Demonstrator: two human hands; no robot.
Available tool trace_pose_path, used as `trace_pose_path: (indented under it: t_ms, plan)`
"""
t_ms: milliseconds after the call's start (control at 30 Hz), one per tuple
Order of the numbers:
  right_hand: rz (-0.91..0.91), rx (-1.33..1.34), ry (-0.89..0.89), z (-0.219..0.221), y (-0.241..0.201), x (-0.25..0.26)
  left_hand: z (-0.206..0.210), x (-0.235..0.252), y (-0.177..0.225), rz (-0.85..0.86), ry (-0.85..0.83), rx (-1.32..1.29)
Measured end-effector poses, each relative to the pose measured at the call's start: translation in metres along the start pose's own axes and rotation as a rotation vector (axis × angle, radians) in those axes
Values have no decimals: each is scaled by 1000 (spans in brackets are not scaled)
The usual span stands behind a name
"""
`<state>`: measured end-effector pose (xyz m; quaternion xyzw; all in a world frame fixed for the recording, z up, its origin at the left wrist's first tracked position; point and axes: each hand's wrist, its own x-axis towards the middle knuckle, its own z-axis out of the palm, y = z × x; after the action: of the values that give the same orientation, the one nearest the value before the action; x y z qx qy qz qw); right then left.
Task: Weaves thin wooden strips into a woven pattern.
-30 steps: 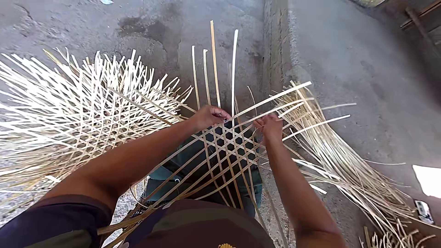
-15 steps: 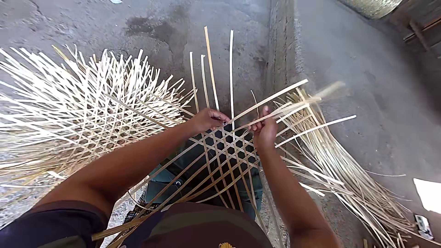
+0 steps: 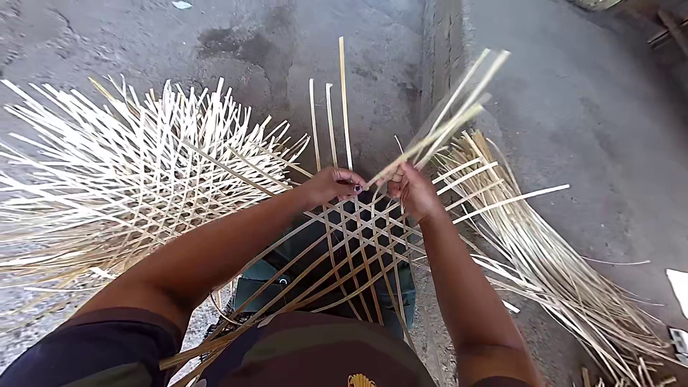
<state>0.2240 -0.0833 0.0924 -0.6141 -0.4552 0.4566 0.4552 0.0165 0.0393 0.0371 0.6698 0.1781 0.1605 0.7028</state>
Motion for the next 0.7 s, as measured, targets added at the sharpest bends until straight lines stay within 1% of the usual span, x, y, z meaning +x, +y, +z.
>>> trace_pose_path:
  t_ms: [33, 67, 133, 167, 233, 267, 300, 367, 400, 433, 467, 500, 533, 567, 633, 700]
  plan:
    - [-67, 37, 11, -2, 9, 0, -1, 2, -1, -16, 16, -23]
    - [-134, 55, 43, -3, 17, -1, 1, 5, 0, -51, 67, -7]
    - [-223, 30, 101, 3, 23, -6, 12, 12, 8, -166, 197, 181]
    - [-237, -23, 125, 6, 20, -10, 17, 14, 13, -219, 229, 299]
    - [-247, -127, 215, 11, 12, -19, 25, 14, 19, -250, 262, 491]
    - [-272, -176, 293, 11, 9, -24, 31, 10, 21, -228, 285, 550]
    - [-300, -221, 377, 7, 7, -31, 38, 3, 20, -169, 332, 578]
    - [-298, -322, 511, -3, 3, -54, 56, -15, 7, 47, 411, 641]
    - [-264, -370, 574, -7, 7, -66, 63, -26, -2, 155, 401, 703]
    - [-203, -431, 628, -10, 15, -76, 69, -35, -11, 245, 342, 801]
    - [-120, -502, 645, -11, 22, -84, 72, -41, -19, 306, 250, 955]
    - [-32, -574, 633, -10, 29, -90, 73, -45, -25, 320, 135, 1117]
    - [40, -641, 601, -8, 36, -95, 74, -46, -27, 297, 32, 1240]
    - [84, -706, 571, -3, 42, -97, 73, -47, -26, 262, -28, 1304]
    - [97, -803, 529, 7, 49, -99, 71, -48, -21, 205, -62, 1334]
    - [70, -842, 521, 17, 52, -99, 65, -53, -20, 175, -52, 1352]
